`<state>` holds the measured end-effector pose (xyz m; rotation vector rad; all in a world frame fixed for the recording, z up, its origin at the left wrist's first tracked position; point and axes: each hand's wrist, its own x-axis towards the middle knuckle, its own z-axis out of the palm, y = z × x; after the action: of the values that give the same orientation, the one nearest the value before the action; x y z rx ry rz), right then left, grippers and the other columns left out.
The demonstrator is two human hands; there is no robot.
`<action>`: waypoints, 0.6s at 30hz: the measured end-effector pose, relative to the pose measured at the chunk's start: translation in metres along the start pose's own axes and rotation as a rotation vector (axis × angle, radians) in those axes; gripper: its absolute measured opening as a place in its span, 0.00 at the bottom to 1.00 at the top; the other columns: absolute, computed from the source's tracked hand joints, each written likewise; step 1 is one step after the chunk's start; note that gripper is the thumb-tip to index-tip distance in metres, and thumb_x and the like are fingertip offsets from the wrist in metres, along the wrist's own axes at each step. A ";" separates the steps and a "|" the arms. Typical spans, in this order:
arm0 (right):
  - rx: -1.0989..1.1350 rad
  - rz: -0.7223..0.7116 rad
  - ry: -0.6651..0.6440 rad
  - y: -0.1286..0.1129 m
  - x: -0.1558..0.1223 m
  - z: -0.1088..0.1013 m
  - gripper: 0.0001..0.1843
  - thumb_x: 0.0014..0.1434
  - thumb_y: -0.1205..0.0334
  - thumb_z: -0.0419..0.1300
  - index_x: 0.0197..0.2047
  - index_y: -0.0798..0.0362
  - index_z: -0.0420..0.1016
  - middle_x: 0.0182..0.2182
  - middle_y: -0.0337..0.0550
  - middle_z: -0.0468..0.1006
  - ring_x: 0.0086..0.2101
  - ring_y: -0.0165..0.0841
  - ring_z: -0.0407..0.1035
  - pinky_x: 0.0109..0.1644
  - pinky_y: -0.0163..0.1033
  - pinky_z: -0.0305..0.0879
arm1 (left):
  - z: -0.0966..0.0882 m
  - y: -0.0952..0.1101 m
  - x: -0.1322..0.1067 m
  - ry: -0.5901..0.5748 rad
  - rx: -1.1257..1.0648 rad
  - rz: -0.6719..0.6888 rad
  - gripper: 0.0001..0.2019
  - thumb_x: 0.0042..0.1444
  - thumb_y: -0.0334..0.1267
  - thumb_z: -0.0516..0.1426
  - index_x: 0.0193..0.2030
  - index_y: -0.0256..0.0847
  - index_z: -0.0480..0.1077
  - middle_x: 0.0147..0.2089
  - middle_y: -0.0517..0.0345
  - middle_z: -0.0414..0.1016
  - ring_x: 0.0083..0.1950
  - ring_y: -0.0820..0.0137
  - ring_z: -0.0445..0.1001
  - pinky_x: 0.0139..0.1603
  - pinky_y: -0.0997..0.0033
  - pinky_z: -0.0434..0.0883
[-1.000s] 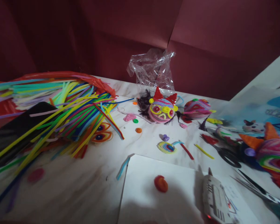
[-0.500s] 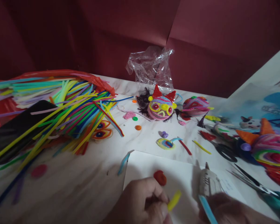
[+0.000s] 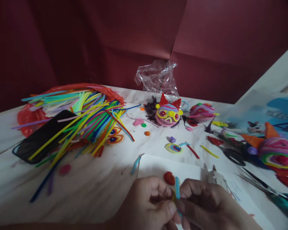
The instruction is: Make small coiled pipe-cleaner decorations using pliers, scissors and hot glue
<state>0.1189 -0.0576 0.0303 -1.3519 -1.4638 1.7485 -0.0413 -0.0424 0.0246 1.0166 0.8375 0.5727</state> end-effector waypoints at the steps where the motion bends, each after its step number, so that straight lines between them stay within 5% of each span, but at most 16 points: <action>1: 0.008 -0.009 -0.011 -0.002 0.002 0.002 0.26 0.50 0.39 0.59 0.29 0.57 0.63 0.22 0.40 0.68 0.21 0.23 0.61 0.24 0.26 0.57 | -0.001 0.000 0.000 0.007 -0.009 0.012 0.08 0.41 0.39 0.54 0.28 0.37 0.61 0.21 0.63 0.67 0.19 0.78 0.66 0.21 0.78 0.62; 8: 0.129 -0.037 0.041 0.004 0.009 0.008 0.21 0.48 0.49 0.64 0.26 0.59 0.63 0.21 0.36 0.66 0.17 0.19 0.56 0.20 0.25 0.52 | -0.010 -0.003 -0.002 0.149 0.063 0.117 0.09 0.39 0.40 0.54 0.26 0.37 0.60 0.23 0.60 0.67 0.22 0.74 0.68 0.21 0.76 0.62; 18: 0.121 -0.047 -0.022 0.014 0.016 0.010 0.20 0.53 0.47 0.59 0.30 0.57 0.61 0.20 0.37 0.62 0.21 0.26 0.61 0.22 0.29 0.52 | -0.010 -0.019 0.006 0.079 -0.094 0.141 0.15 0.41 0.43 0.58 0.29 0.40 0.56 0.17 0.65 0.65 0.15 0.74 0.67 0.16 0.78 0.61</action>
<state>0.1066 -0.0534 0.0107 -1.2305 -1.3674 1.7961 -0.0449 -0.0410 0.0031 0.9773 0.8049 0.7697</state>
